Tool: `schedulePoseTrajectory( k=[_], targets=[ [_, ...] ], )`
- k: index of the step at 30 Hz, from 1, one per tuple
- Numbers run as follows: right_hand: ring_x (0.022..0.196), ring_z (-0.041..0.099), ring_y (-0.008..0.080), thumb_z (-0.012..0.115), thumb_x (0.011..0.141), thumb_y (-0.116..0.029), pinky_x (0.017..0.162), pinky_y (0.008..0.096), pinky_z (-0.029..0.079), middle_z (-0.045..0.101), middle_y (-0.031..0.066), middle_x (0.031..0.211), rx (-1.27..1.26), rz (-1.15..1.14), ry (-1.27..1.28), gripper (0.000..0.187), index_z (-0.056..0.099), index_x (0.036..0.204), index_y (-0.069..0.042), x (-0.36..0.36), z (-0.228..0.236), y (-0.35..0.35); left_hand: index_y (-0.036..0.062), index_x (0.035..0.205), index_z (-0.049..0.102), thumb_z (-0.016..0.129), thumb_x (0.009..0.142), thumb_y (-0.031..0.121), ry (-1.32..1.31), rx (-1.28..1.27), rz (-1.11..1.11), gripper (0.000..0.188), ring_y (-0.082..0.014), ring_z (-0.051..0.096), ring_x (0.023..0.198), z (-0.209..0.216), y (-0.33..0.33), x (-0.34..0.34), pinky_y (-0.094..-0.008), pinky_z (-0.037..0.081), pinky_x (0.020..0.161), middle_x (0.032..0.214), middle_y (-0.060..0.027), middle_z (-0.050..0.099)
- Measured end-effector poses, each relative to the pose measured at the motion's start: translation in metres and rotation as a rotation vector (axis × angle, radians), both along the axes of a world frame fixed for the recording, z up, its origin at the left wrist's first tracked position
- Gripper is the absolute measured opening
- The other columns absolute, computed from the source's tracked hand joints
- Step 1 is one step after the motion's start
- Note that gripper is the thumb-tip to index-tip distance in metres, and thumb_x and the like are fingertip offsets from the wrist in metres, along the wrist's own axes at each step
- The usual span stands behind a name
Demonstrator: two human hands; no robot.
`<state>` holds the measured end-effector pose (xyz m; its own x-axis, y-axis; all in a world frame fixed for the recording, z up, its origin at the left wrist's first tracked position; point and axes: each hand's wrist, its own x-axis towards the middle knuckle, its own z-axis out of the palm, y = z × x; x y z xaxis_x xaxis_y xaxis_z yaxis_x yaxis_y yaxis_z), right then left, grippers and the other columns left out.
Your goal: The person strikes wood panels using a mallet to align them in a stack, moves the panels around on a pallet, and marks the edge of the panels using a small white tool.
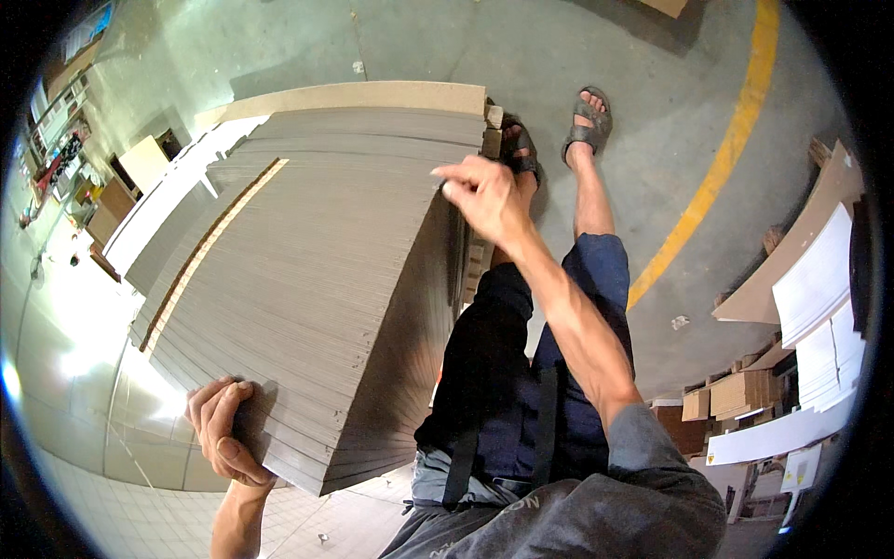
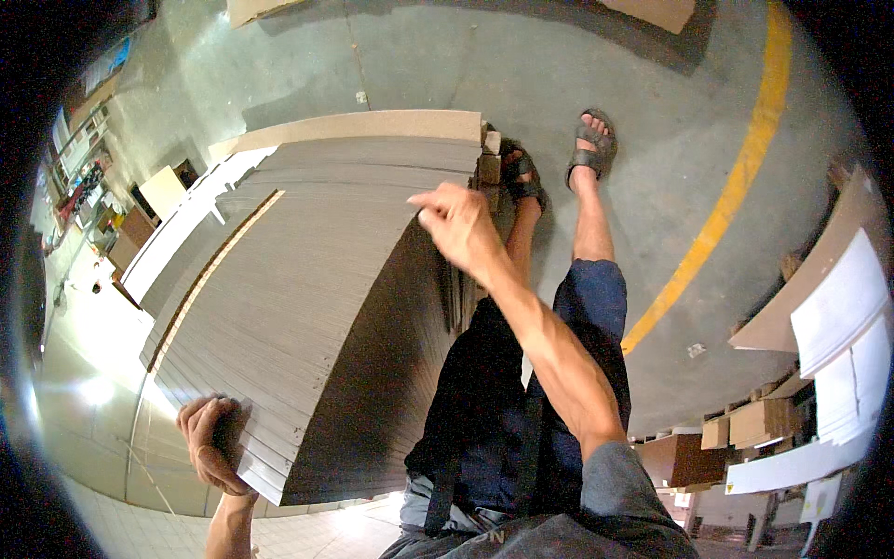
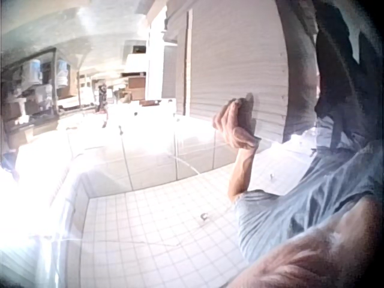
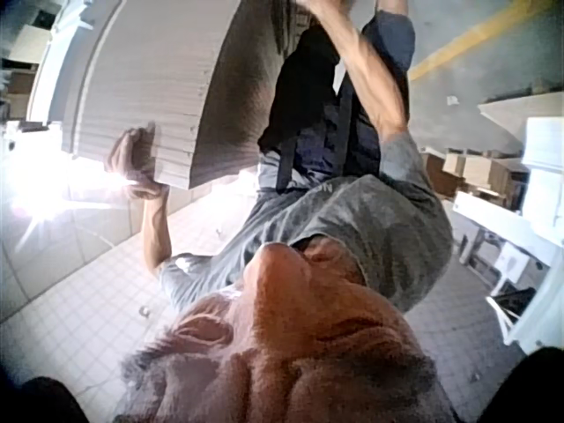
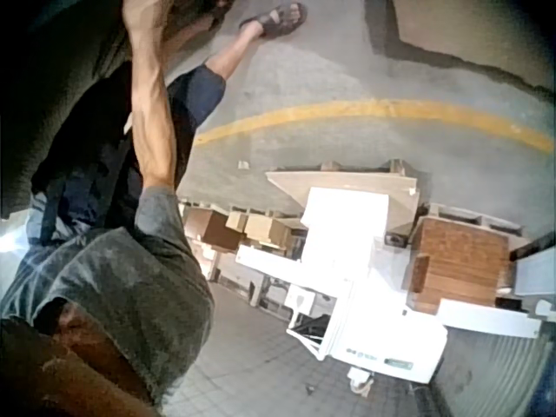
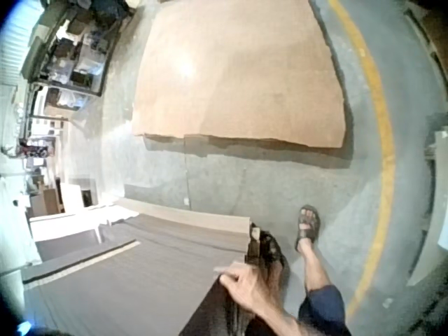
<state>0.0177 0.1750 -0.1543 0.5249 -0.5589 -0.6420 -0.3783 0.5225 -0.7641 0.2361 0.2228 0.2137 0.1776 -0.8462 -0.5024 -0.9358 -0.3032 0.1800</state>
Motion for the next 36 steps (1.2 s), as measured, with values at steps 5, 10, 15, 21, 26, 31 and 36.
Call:
schedulePoseTrajectory(
  k=[5,10,15,21,26,31,36],
  targets=[
    [0.077,0.062,0.0155,0.068,0.086,-0.004,0.069,0.0300,0.051,0.069,0.0064,0.088,0.156,-0.133,-0.138,0.023,0.075,0.107,-0.005,-0.006,0.042,-0.003,0.0024,0.109,0.065,0.022,0.108,0.036,-0.038,-0.021,0.015,0.055,-0.0299,0.062,0.092,0.004,0.001,-0.005,-0.0474,0.045,0.087,0.089,-0.0112,0.068],
    [0.074,0.062,0.0177,0.067,0.086,0.001,0.069,0.0283,0.052,0.067,0.0087,0.085,0.001,-0.359,0.145,0.026,0.073,0.111,-0.002,-0.001,-0.017,0.030,0.0018,0.109,0.065,0.021,0.108,0.037,-0.026,-0.010,-0.011,0.056,-0.0298,0.062,0.092,-0.003,-0.004,-0.003,-0.0471,0.043,0.090,0.089,-0.0106,0.068],
    [0.069,0.058,0.0158,0.067,0.086,0.001,0.064,0.0283,0.049,0.064,0.0084,0.083,-0.082,-0.274,0.106,0.031,0.072,0.117,-0.002,0.006,0.009,0.035,0.0022,0.108,0.066,0.022,0.107,0.037,-0.038,-0.028,0.025,0.056,-0.0294,0.062,0.093,-0.002,-0.001,-0.005,-0.0472,0.041,0.093,0.088,-0.0103,0.068],
    [0.071,0.060,0.0173,0.067,0.089,-0.006,0.065,0.0310,0.051,0.065,0.0090,0.081,-0.119,-0.316,-0.108,0.024,0.073,0.111,-0.002,-0.002,0.047,0.025,0.0029,0.108,0.066,0.022,0.107,0.034,-0.047,-0.041,0.049,0.054,-0.0290,0.062,0.093,0.000,0.003,-0.006,-0.0466,0.041,0.092,0.087,-0.0096,0.068],
    [0.069,0.058,0.0200,0.065,0.087,-0.002,0.062,0.0329,0.049,0.063,0.0113,0.081,-0.080,-0.213,0.069,0.026,0.073,0.112,-0.002,0.003,0.006,0.017,0.0024,0.108,0.066,0.022,0.107,0.034,-0.006,-0.056,0.022,0.054,-0.0286,0.062,0.092,-0.007,-0.003,-0.005,-0.0461,0.041,0.092,0.087,-0.0102,0.068],
    [0.069,0.059,0.0191,0.065,0.088,-0.003,0.061,0.0345,0.048,0.064,0.0099,0.081,-0.078,-0.096,-0.275,0.024,0.074,0.111,-0.003,-0.007,0.084,-0.004,0.0021,0.108,0.066,0.023,0.107,0.033,-0.015,-0.087,0.002,0.053,-0.0285,0.063,0.091,-0.001,0.001,-0.005,-0.0456,0.042,0.091,0.085,-0.0103,0.068],
    [0.069,0.061,0.0241,0.062,0.087,0.000,0.064,0.0375,0.051,0.063,0.0149,0.083,-0.116,-0.065,-0.035,0.022,0.073,0.107,0.001,0.000,0.027,-0.008,0.0018,0.105,0.068,0.025,0.107,0.031,0.002,-0.143,-0.024,0.052,-0.0275,0.064,0.089,-0.008,-0.004,-0.005,-0.0446,0.043,0.089,0.083,-0.0110,0.068]
  ],
)
